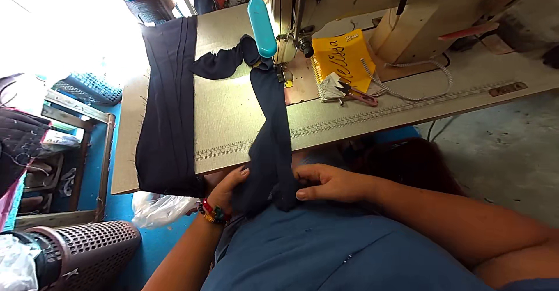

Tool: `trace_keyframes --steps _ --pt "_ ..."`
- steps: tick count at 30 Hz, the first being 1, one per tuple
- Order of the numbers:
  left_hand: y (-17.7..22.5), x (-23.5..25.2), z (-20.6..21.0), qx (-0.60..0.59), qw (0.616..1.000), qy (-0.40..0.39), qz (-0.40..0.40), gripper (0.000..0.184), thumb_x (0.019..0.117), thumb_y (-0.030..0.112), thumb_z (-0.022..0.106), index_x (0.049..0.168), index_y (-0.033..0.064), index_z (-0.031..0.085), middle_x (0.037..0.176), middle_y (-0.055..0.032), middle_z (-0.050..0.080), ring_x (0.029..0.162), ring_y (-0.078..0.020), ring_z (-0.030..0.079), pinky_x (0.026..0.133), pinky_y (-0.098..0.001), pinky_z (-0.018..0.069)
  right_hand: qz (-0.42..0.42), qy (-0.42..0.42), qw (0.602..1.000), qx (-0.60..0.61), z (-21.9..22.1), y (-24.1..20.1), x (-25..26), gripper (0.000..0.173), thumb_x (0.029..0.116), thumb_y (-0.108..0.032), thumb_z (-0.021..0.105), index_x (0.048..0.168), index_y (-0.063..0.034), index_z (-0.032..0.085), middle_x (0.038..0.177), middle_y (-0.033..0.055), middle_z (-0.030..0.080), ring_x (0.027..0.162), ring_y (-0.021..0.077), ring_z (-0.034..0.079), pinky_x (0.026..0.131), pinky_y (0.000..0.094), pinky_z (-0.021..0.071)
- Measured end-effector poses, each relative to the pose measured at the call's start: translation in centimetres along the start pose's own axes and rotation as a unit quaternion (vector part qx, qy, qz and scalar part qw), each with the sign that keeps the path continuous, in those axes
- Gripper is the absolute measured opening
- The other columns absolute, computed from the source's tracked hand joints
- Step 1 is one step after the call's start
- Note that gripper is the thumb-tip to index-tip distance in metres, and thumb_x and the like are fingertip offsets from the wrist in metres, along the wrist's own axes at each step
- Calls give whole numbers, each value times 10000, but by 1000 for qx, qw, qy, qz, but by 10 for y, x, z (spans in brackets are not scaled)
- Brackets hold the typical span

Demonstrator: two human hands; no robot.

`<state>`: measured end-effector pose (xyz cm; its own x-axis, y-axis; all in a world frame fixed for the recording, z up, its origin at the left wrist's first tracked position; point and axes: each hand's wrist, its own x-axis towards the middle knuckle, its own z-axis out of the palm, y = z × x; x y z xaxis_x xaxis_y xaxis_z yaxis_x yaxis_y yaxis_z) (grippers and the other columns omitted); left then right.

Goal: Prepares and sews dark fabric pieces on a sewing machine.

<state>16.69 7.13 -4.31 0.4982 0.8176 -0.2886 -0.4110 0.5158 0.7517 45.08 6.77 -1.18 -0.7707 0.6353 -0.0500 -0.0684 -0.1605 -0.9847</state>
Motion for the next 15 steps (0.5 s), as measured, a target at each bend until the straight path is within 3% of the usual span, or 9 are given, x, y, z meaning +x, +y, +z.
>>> trace_keyframes --steps 2,4,6,9,10,12,13,15 --pt "16 -1 6 107 993 46 20 404 883 271 766 1199 66 620 1002 -25 761 910 -119 740 842 -314 623 13 -1 1000 -29 1 1 -5 241 975 -146 666 1166 -5 623 1070 -10 675 1008 -15 635 924 187 534" --pt "30 -10 8 223 971 74 52 433 899 217 745 1250 20 586 1036 -8 750 932 -112 735 859 -317 623 -6 0 996 -90 3 2 -8 263 970 -166 672 1128 45 686 1126 61 679 1097 18 608 991 205 489" --pt "46 -22 14 346 927 106 98 350 923 161 700 1241 60 594 1035 23 743 917 -77 730 833 -280 626 -36 -1 990 -136 6 -2 -9 236 971 -193 668 1010 33 727 1052 73 696 1060 21 599 954 209 464" --pt "69 -39 20 508 831 123 188 444 973 248 662 1387 159 529 1078 30 724 924 -43 708 822 -247 605 -65 -9 987 -149 14 -17 -1 207 976 -196 659 948 3 707 952 23 690 965 -25 620 868 164 500" --pt "77 -44 22 558 791 127 215 388 986 273 637 1351 171 552 1070 47 714 925 -17 691 821 -227 591 -77 -14 983 -168 20 -23 4 220 974 -196 659 930 14 704 910 45 689 917 6 631 824 187 506" --pt "93 -55 29 636 724 116 241 227 985 276 591 1152 152 681 1037 40 674 950 -19 631 833 -237 534 -97 -47 966 -234 35 -38 18 237 950 -183 667 865 38 659 811 132 655 809 169 638 729 327 498" --pt "99 -59 33 667 699 106 236 210 975 278 565 1064 173 723 1004 53 657 940 -9 605 819 -221 505 -103 -72 958 -259 43 -44 25 233 944 -174 670 863 43 647 794 157 643 787 232 642 714 386 501" --pt "109 -68 43 703 679 81 197 268 998 351 515 1008 221 749 978 75 638 926 10 584 794 -198 478 -109 -116 945 -285 61 -57 41 211 943 -163 681 906 43 653 798 172 647 790 290 656 715 455 508"
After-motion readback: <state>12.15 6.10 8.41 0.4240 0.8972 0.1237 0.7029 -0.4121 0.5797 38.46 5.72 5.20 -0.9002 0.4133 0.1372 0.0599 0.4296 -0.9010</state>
